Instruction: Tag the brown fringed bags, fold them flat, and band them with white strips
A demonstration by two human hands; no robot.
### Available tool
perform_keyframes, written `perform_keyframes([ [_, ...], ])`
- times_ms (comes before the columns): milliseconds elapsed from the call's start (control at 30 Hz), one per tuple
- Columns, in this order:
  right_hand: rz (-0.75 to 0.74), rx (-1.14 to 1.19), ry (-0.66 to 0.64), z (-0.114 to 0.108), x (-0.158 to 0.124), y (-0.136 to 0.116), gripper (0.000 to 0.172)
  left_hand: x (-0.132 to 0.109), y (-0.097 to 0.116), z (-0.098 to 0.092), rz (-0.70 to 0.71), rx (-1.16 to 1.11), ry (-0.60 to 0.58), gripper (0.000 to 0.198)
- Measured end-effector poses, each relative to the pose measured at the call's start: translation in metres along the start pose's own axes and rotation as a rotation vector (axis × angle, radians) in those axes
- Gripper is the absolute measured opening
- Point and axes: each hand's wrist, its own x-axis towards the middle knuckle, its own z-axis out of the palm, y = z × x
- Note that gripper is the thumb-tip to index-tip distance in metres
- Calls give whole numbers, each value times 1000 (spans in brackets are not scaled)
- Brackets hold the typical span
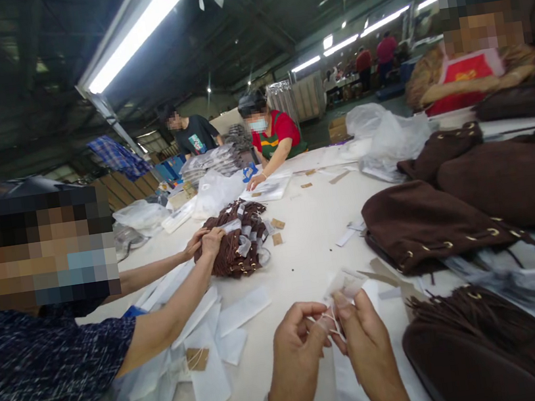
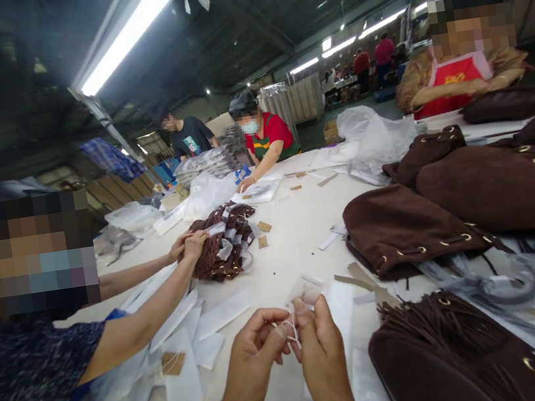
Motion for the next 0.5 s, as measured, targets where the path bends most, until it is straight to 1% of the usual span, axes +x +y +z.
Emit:
perform_keyframes([
  [100, -17, -3, 45, 1, -1, -2, 39, 0, -4, -2, -23, -13, -16, 26],
  [167, -16, 8, 43, 1, -1, -2, 39, -1, -4, -3, -9, -20, -43, 24],
  [233, -21, -8, 11, 0, 1, -1, 38, -1, -3, -4, 22, -27, -68, 24],
  [333, -57, -96, -22, -4, 3, 3, 36, 0, 0, -2, 58, -21, -96, 26],
  [400, -66, -145, -43, -5, 3, 5, 34, 2, 2, 1, 80, -5, -95, 25],
  [500, -76, -173, -94, -7, 4, 4, 34, 6, 4, 5, 139, 9, -60, 19],
])
